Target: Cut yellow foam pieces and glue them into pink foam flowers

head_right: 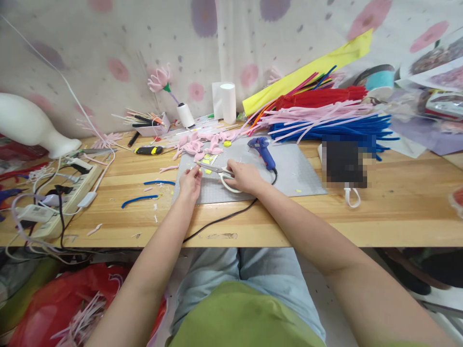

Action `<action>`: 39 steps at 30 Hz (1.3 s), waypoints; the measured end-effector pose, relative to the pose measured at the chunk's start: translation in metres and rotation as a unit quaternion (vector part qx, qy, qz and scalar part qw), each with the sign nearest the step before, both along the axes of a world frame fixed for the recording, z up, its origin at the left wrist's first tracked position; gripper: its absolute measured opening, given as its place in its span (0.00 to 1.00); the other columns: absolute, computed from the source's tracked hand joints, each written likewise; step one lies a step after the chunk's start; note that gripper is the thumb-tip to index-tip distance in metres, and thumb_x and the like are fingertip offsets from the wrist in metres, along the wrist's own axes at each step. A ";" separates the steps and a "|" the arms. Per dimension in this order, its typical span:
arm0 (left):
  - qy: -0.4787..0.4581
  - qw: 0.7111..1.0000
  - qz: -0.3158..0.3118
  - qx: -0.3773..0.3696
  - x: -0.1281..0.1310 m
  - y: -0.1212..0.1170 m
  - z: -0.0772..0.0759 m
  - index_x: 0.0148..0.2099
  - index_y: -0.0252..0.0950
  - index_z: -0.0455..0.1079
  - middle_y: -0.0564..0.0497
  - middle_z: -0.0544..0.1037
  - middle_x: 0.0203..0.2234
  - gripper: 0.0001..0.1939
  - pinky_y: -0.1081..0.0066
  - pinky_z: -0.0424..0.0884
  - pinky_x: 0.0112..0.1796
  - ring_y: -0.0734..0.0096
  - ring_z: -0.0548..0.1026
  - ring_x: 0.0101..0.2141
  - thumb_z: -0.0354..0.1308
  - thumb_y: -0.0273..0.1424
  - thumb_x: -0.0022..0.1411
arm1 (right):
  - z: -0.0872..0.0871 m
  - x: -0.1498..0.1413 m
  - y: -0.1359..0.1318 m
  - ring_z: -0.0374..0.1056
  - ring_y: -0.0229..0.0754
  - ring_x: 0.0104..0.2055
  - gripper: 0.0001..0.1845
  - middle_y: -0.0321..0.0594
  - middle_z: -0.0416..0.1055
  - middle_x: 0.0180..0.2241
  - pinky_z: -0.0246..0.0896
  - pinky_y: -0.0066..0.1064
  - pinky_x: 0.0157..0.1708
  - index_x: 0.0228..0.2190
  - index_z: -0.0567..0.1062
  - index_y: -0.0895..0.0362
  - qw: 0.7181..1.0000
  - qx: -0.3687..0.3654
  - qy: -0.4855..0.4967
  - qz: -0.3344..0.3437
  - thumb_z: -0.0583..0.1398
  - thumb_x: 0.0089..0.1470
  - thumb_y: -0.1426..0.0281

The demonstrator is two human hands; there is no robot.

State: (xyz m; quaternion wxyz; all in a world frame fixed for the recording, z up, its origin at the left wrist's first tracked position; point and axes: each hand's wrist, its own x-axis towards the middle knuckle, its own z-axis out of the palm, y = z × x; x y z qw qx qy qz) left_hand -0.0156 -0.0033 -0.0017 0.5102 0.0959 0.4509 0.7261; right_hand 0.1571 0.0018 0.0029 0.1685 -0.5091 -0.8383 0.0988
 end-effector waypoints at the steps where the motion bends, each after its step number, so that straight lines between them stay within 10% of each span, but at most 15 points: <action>1: -0.001 1.000 0.000 0.001 0.000 0.000 0.000 0.30 0.36 0.53 0.59 0.68 0.20 0.17 0.80 0.67 0.28 0.83 0.69 0.21 0.59 0.15 0.48 | 0.000 0.000 0.000 0.65 0.43 0.29 0.21 0.43 0.74 0.31 0.44 0.30 0.26 0.37 0.68 0.57 1.000 -0.004 0.005 -0.001 0.57 0.49 0.53; 39: 0.096 0.995 -0.009 0.019 -0.001 0.000 -0.008 0.33 0.38 0.52 0.58 0.72 0.23 0.19 0.77 0.66 0.29 0.80 0.72 0.24 0.61 0.19 0.47 | -0.002 0.003 0.003 0.66 0.42 0.31 0.19 0.41 0.74 0.32 0.46 0.30 0.26 0.35 0.68 0.56 0.998 -0.028 0.050 -0.021 0.58 0.49 0.54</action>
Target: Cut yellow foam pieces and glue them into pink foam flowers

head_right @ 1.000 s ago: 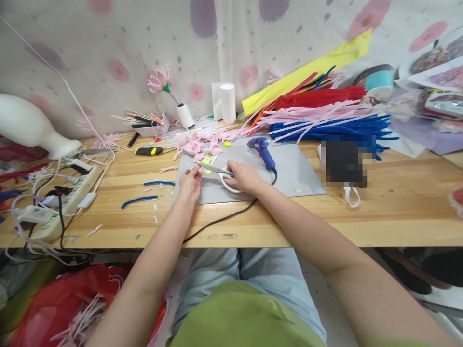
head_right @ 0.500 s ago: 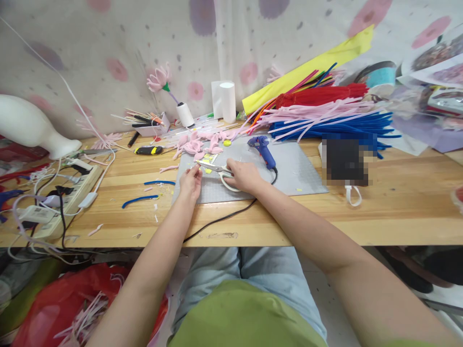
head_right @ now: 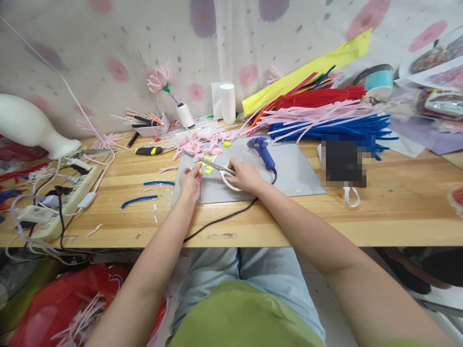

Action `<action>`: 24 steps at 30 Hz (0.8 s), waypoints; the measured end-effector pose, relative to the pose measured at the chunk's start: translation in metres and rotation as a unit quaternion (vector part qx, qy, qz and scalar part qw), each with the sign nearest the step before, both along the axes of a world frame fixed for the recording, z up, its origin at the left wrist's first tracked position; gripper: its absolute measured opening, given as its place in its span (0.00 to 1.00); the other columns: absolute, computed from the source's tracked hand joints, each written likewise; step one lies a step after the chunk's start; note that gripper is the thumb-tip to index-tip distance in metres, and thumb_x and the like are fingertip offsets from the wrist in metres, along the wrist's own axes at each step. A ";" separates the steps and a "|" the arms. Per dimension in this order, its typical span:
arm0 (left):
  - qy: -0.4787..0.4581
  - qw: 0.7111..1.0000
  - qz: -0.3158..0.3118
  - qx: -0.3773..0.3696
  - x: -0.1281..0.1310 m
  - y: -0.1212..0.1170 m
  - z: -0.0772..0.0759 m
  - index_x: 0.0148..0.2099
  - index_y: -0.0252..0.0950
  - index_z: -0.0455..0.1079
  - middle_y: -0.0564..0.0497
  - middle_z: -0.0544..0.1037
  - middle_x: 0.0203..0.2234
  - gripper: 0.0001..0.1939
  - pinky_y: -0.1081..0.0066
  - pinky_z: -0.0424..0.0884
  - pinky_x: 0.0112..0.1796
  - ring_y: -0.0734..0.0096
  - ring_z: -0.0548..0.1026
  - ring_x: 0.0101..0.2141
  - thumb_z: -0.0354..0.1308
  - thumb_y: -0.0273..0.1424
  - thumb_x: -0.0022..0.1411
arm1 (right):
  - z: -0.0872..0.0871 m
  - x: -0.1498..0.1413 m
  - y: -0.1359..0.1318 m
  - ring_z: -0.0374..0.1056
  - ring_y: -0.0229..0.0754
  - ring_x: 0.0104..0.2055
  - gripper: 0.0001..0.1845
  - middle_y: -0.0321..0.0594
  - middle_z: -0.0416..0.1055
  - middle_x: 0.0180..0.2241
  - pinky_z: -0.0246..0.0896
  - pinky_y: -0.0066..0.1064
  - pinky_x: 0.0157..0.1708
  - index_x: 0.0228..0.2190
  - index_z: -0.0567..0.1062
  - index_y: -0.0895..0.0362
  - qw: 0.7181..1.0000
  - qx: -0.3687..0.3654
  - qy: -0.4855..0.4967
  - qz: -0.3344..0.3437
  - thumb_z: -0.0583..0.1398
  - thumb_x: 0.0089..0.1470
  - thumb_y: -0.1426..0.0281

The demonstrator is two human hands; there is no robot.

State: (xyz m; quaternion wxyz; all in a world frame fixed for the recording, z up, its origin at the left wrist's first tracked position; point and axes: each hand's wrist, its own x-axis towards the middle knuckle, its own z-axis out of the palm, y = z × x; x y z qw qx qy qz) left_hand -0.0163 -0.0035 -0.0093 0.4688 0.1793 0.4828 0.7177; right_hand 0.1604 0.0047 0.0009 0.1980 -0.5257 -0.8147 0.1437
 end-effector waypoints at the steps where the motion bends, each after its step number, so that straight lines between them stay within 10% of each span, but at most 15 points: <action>1: 0.044 0.999 -0.001 0.007 -0.001 -0.001 -0.001 0.34 0.38 0.52 0.57 0.73 0.23 0.20 0.77 0.66 0.29 0.79 0.72 0.25 0.61 0.20 0.47 | 0.001 0.002 0.001 0.66 0.42 0.31 0.19 0.41 0.74 0.32 0.47 0.30 0.26 0.35 0.68 0.56 1.000 -0.005 0.008 0.000 0.58 0.48 0.54; 8: 0.367 0.926 -0.013 0.085 -0.011 -0.011 0.002 0.35 0.41 0.53 0.59 0.75 0.24 0.20 0.76 0.63 0.31 0.79 0.68 0.22 0.62 0.23 0.46 | 0.007 0.016 0.003 0.65 0.42 0.30 0.22 0.41 0.73 0.31 0.46 0.30 0.26 0.34 0.69 0.56 0.999 -0.009 -0.025 0.033 0.59 0.45 0.51; 24: 0.348 0.934 -0.011 0.085 -0.010 -0.015 0.004 0.34 0.41 0.56 0.59 0.74 0.23 0.20 0.77 0.63 0.33 0.77 0.66 0.22 0.62 0.19 0.45 | 0.008 0.012 0.001 0.64 0.42 0.29 0.20 0.42 0.73 0.30 0.43 0.29 0.26 0.35 0.70 0.57 0.998 0.006 -0.054 0.044 0.58 0.47 0.53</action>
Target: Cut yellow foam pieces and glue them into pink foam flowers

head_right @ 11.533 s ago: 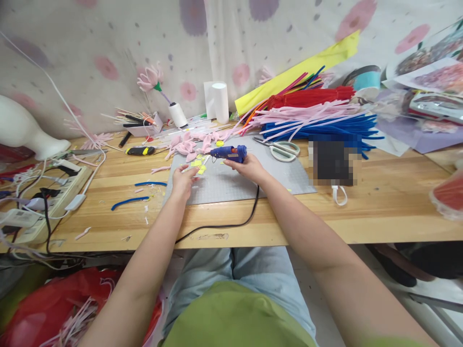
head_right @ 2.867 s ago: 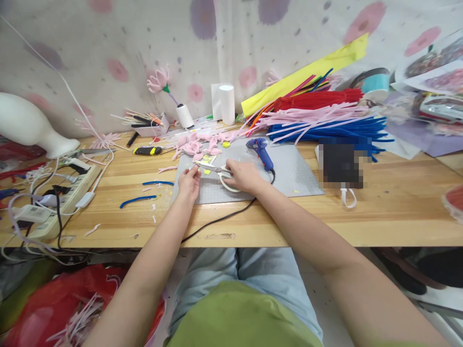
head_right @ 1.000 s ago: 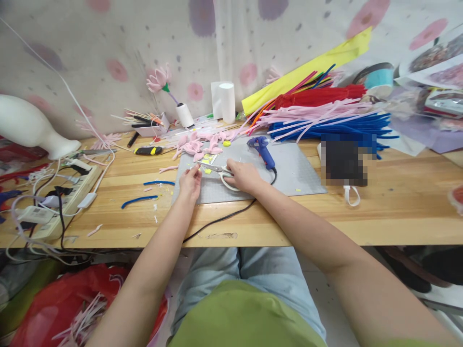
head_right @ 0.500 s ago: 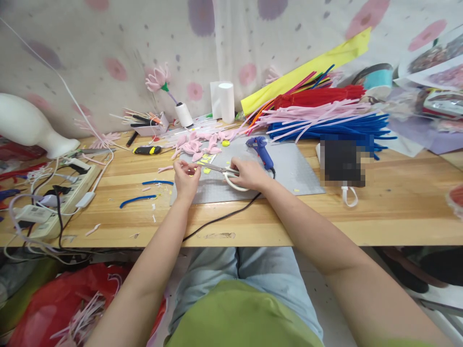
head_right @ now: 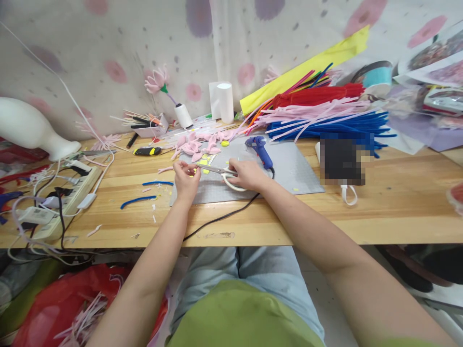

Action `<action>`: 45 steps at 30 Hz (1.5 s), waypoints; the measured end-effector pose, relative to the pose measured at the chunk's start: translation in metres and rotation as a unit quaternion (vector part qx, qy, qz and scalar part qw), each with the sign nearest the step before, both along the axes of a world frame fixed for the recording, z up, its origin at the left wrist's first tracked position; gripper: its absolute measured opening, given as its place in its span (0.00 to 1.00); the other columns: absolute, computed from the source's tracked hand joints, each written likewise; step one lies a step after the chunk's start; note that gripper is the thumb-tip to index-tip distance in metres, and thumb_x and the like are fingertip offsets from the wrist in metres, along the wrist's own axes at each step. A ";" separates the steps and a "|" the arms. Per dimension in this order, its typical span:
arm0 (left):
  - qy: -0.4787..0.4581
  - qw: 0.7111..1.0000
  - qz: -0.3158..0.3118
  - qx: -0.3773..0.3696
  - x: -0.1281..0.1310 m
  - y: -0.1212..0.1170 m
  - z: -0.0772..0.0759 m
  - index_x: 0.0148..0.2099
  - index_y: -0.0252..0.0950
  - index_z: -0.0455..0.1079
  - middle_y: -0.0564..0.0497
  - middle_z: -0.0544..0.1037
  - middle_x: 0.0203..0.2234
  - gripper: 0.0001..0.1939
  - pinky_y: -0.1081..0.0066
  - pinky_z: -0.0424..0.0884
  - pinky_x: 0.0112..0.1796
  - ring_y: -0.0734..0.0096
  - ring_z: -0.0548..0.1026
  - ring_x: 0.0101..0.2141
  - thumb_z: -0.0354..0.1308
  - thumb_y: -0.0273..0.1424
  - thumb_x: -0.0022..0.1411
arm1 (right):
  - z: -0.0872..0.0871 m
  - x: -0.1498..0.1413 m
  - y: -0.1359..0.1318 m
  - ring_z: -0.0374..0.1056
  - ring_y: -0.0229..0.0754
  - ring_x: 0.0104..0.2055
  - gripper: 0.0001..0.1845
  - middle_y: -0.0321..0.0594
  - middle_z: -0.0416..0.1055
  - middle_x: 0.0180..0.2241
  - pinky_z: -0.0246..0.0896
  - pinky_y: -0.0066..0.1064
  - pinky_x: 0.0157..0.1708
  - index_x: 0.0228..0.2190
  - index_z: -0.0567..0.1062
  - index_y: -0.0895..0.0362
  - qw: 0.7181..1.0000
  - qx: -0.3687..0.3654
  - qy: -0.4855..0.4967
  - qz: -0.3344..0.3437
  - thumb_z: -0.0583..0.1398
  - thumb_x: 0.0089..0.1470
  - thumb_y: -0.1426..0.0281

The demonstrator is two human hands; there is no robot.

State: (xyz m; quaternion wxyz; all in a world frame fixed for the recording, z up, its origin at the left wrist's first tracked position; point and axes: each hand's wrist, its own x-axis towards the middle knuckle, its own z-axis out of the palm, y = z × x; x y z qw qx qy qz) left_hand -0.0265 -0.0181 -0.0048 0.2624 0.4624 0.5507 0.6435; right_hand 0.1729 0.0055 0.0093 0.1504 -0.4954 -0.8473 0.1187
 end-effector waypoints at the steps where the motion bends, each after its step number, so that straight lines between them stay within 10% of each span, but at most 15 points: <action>1: -0.005 1.000 0.002 0.002 0.000 0.000 0.000 0.34 0.41 0.56 0.59 0.74 0.23 0.20 0.77 0.62 0.32 0.77 0.66 0.22 0.62 0.19 0.45 | 0.000 0.000 0.000 0.64 0.42 0.29 0.21 0.42 0.73 0.30 0.43 0.30 0.26 0.35 0.70 0.57 1.000 -0.001 -0.002 0.000 0.58 0.48 0.53; 24: -0.288 0.951 -0.064 -0.093 0.001 0.015 -0.007 0.36 0.39 0.52 0.53 0.76 0.24 0.25 0.78 0.62 0.28 0.75 0.74 0.27 0.66 0.24 0.41 | -0.004 -0.001 0.002 0.65 0.41 0.30 0.21 0.40 0.73 0.30 0.47 0.29 0.25 0.33 0.67 0.55 0.995 -0.038 0.089 -0.030 0.59 0.46 0.51; 45: -0.017 0.999 -0.028 -0.014 -0.006 0.001 0.000 0.34 0.41 0.57 0.59 0.73 0.23 0.20 0.78 0.62 0.31 0.78 0.67 0.24 0.63 0.20 0.43 | -0.002 0.001 0.001 0.64 0.42 0.28 0.24 0.42 0.73 0.30 0.44 0.29 0.25 0.37 0.70 0.56 1.000 -0.017 -0.020 0.005 0.56 0.48 0.49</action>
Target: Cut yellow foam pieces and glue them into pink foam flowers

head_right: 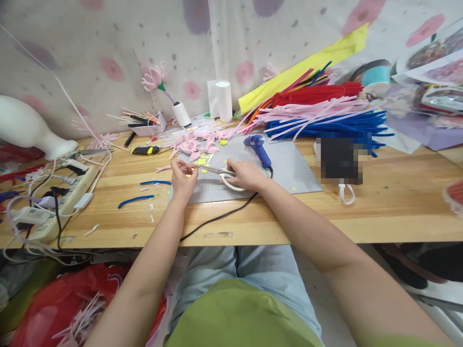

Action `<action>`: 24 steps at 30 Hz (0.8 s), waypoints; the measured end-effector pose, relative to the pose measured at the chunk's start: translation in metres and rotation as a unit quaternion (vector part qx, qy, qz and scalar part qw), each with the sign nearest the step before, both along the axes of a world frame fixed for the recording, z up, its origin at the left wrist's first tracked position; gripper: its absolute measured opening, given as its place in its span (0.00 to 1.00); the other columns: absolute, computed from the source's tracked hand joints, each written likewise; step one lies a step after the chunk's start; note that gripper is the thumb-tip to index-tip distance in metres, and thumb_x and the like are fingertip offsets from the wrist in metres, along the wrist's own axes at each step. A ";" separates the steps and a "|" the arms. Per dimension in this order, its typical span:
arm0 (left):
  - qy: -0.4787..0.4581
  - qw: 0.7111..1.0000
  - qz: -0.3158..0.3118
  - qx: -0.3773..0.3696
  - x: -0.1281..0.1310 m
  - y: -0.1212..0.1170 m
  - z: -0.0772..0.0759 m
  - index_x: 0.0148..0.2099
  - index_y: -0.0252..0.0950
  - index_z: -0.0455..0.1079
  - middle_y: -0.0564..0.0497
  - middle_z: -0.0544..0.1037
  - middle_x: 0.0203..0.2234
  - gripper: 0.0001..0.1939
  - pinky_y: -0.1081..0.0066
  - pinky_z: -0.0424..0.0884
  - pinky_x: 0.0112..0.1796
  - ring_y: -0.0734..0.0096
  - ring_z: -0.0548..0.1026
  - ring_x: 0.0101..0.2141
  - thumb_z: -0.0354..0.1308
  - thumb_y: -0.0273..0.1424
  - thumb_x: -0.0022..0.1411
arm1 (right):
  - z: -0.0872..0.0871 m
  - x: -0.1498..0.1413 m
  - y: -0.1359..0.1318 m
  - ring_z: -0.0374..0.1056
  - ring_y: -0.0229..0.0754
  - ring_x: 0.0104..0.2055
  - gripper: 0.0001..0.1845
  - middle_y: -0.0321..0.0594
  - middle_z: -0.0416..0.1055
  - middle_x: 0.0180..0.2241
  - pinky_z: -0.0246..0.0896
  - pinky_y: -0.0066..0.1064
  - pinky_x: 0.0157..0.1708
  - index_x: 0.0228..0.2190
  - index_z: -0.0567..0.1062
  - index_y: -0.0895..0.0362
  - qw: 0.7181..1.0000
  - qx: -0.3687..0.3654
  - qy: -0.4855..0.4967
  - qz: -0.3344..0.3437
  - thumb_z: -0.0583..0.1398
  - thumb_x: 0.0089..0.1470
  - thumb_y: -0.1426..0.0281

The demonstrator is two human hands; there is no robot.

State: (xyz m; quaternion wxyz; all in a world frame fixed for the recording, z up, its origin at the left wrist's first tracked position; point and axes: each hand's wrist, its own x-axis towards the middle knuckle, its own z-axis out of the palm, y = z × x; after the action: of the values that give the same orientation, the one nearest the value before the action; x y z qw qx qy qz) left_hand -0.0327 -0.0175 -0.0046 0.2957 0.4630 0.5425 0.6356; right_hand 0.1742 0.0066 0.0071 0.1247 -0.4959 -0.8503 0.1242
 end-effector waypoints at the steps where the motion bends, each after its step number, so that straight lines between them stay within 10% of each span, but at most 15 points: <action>1: 0.005 1.000 0.002 0.001 0.000 0.000 0.000 0.34 0.41 0.57 0.59 0.74 0.24 0.20 0.77 0.62 0.31 0.78 0.67 0.24 0.63 0.20 0.43 | 0.000 0.000 0.000 0.64 0.42 0.28 0.24 0.42 0.73 0.29 0.44 0.29 0.25 0.36 0.70 0.56 1.000 0.000 0.000 0.001 0.56 0.48 0.49; 24: 0.039 0.999 0.019 -0.004 -0.002 0.006 -0.006 0.36 0.40 0.50 0.57 0.75 0.25 0.21 0.75 0.64 0.31 0.79 0.69 0.23 0.61 0.26 0.46 | -0.006 0.000 0.005 0.61 0.40 0.27 0.17 0.39 0.70 0.27 0.46 0.29 0.25 0.29 0.66 0.56 0.993 -0.019 0.109 -0.050 0.61 0.46 0.55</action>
State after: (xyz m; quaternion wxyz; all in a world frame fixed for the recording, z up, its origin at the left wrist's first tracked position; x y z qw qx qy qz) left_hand -0.0346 -0.0117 -0.0108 0.2637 0.4760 0.5649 0.6202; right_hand 0.1738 0.0117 0.0011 0.2133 -0.5236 -0.8034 0.1870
